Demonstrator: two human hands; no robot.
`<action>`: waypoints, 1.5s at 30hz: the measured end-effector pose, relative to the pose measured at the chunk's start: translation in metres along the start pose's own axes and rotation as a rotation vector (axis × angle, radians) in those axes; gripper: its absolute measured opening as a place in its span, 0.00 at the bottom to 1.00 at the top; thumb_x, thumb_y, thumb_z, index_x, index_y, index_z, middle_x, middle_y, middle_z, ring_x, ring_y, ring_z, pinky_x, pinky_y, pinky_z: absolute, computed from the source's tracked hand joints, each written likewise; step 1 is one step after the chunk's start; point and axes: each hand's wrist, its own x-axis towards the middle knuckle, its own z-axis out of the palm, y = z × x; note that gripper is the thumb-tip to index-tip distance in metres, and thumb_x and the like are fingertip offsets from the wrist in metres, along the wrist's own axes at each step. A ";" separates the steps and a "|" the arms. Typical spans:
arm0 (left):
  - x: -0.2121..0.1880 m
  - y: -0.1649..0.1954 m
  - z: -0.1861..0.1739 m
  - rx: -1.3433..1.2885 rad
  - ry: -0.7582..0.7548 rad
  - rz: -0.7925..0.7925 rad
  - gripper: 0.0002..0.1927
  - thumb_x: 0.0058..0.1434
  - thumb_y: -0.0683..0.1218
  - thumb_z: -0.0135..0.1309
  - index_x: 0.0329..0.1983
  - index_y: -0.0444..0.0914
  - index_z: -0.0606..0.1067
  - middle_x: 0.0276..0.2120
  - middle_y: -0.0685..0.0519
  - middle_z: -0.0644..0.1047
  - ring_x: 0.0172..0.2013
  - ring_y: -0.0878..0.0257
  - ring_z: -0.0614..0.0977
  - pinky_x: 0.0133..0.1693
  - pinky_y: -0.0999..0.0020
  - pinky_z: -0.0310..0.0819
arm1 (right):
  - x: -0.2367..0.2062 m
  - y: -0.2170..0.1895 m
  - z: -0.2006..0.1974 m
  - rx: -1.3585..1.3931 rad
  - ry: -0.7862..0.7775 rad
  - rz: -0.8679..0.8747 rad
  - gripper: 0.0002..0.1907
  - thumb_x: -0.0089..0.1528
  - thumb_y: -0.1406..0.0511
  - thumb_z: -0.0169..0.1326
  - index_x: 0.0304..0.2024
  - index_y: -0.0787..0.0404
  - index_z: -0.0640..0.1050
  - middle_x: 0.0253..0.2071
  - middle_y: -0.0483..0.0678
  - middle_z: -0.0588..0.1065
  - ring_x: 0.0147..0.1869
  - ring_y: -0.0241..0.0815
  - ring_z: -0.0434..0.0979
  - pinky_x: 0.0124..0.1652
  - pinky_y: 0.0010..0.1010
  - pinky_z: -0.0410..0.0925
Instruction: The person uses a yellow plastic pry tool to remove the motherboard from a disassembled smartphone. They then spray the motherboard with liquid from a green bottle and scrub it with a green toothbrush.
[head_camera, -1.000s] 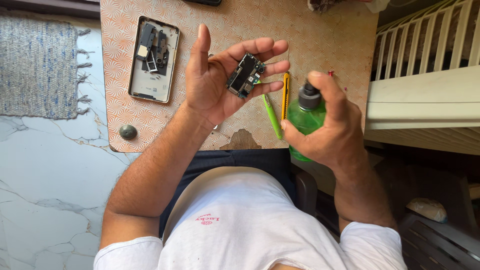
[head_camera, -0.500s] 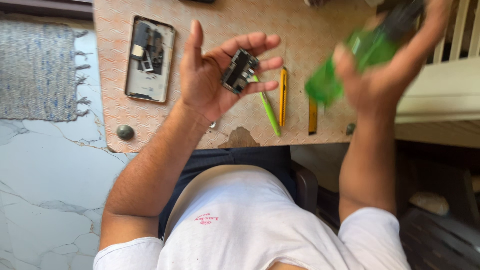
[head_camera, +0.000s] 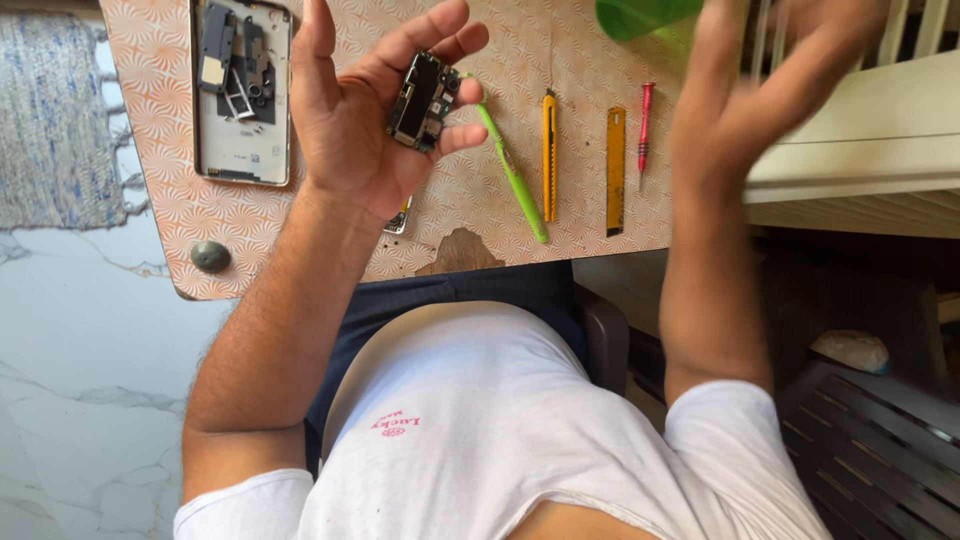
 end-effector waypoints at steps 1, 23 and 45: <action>0.000 0.000 0.000 -0.025 0.000 0.004 0.51 0.68 0.77 0.35 0.71 0.30 0.70 0.62 0.36 0.69 0.47 0.56 0.82 0.51 0.57 0.85 | -0.016 -0.019 -0.008 0.050 -0.194 -0.083 0.11 0.69 0.64 0.64 0.41 0.61 0.74 0.43 0.51 0.72 0.49 0.53 0.74 0.49 0.45 0.65; -0.007 0.005 0.001 -0.147 -0.209 -0.053 0.53 0.65 0.79 0.26 0.67 0.31 0.68 0.65 0.34 0.71 0.58 0.48 0.80 0.58 0.48 0.78 | -0.032 -0.105 -0.044 0.157 -0.803 -0.526 0.19 0.63 0.73 0.63 0.56 0.55 0.80 0.43 0.46 0.75 0.41 0.47 0.76 0.40 0.41 0.69; -0.005 0.003 -0.006 -0.067 -0.186 -0.088 0.51 0.66 0.79 0.27 0.59 0.30 0.73 0.56 0.37 0.77 0.58 0.47 0.80 0.64 0.47 0.75 | -0.041 -0.098 -0.021 0.216 -0.759 -0.539 0.18 0.63 0.76 0.60 0.55 0.59 0.81 0.38 0.48 0.76 0.40 0.48 0.77 0.38 0.41 0.70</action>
